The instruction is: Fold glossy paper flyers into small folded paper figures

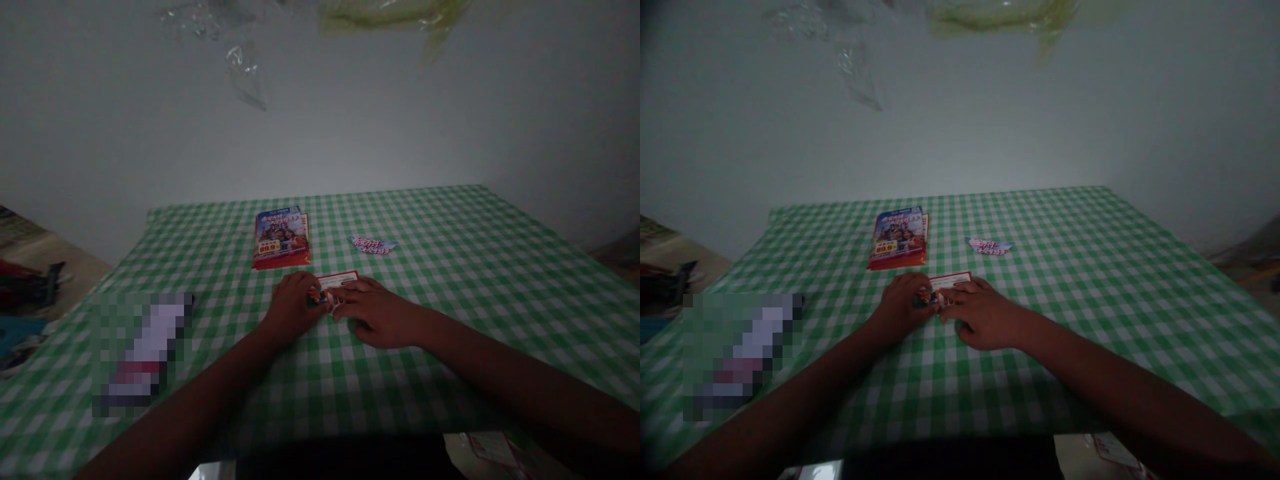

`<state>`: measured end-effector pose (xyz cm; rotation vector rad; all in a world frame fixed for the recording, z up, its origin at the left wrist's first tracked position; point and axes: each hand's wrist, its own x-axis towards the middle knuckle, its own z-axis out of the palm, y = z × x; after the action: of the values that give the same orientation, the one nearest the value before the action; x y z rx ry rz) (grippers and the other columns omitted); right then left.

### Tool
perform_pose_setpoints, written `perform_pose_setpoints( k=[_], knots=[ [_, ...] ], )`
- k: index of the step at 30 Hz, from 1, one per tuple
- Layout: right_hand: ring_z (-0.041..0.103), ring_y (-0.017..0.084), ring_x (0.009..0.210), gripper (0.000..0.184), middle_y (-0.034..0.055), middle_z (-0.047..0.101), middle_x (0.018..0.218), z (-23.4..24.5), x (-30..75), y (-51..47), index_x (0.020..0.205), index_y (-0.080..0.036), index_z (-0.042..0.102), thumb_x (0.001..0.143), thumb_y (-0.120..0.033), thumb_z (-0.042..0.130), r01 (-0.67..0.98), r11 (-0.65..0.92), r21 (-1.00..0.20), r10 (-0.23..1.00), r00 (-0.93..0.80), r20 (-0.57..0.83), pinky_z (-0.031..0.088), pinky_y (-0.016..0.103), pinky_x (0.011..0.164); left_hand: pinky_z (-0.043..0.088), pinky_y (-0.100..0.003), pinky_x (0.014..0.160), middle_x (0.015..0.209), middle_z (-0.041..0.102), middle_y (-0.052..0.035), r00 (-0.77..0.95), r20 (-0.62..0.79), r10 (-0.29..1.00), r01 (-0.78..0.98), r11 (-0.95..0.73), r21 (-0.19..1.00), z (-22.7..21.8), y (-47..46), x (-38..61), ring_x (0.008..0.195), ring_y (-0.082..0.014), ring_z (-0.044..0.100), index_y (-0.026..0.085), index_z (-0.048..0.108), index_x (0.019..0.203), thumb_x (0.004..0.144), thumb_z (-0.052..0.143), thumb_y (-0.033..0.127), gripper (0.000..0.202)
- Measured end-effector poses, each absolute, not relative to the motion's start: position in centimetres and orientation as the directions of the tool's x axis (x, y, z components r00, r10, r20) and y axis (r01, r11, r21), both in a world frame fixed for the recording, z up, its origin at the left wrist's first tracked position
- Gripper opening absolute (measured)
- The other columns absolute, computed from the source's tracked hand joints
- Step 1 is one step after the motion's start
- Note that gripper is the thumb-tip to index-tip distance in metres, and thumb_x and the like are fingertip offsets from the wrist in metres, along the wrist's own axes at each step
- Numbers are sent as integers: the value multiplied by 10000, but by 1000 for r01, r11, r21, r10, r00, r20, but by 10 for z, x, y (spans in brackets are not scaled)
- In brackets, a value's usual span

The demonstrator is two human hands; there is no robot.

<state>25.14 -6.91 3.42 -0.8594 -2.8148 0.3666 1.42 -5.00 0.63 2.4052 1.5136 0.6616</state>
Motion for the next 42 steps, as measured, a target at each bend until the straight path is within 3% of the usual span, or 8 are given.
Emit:
perform_pose_setpoints(
  k=[5, 12, 20, 27, 31, 36, 39, 42],
  knots=[
    [403, 282, 1371, 411, 53, 462, 1516, 37, 252, -67, 1194, -272, 626, 799, -172, 573, 513, 802, -305, 559, -825, 82, 272, 546, 1120, 434, -439, 958, 1122, 637, -52, 396, 232, 888, 770, -459, 443, 8, -43, 7, 1059, -261, 567, 219, 592, 998, 735, 776, 316, 336],
    [388, 257, 1387, 434, 25, 521, 1462, 35, 255, -64, 1218, -289, 607, 801, -175, 564, 486, 800, -353, 544, -835, 82, 209, 534, 1152, 474, -414, 923, 1061, 659, -63, 424, 141, 895, 684, -418, 598, 16, -33, -10, 991, -240, 595, 199, 626, 1038, 828, 621, 307, 236],
    [353, 277, 1411, 450, 6, 471, 1508, 35, 256, -65, 1231, -308, 606, 803, -175, 558, 502, 765, -403, 569, -820, 59, 190, 541, 1153, 501, -413, 973, 1036, 697, -46, 377, 159, 913, 597, -371, 711, 9, -26, -14, 1003, -223, 644, 207, 654, 925, 742, 492, 116, 261],
    [326, 276, 1421, 454, 10, 483, 1494, 28, 259, -63, 1225, -307, 606, 798, -159, 564, 462, 782, -419, 543, -835, 92, 167, 571, 1151, 490, -413, 957, 1041, 691, -64, 374, 185, 909, 694, -406, 594, 11, -28, -12, 1008, -230, 622, 186, 662, 1009, 787, 462, 130, 303],
    [330, 247, 1422, 457, 24, 504, 1471, 29, 260, -64, 1246, -298, 599, 822, -137, 544, 427, 799, -424, 523, -841, 139, 156, 558, 1163, 491, -401, 907, 1051, 666, -69, 384, 185, 904, 743, -422, 519, 16, -35, -6, 972, -234, 605, 176, 634, 1080, 866, 558, 284, 251],
    [413, 211, 1373, 471, 55, 504, 1468, 26, 261, -63, 1289, -273, 562, 861, -96, 474, 429, 798, -424, 548, -809, 213, 289, 507, 1121, 457, -410, 937, 1113, 644, -63, 432, 235, 871, 784, -492, 379, 14, -39, 0, 1015, -247, 580, 189, 647, 1054, 793, 748, 352, 324],
    [448, 218, 1339, 432, 71, 541, 1422, 25, 258, -66, 1290, -247, 568, 885, -129, 479, 451, 809, -376, 550, -806, 217, 336, 485, 1100, 458, -399, 926, 1114, 644, -47, 424, 220, 878, 797, -478, 370, 13, -40, 1, 1012, -237, 581, 212, 669, 1049, 800, 759, 340, 294],
    [453, 249, 1328, 379, 89, 567, 1386, 27, 252, -75, 1281, -216, 578, 912, -188, 493, 495, 822, -283, 553, -812, 186, 289, 524, 1131, 455, -393, 917, 1117, 643, -36, 434, 204, 877, 804, -480, 351, 16, -43, 3, 1010, -232, 580, 246, 697, 1048, 829, 736, 338, 241]
  ],
)
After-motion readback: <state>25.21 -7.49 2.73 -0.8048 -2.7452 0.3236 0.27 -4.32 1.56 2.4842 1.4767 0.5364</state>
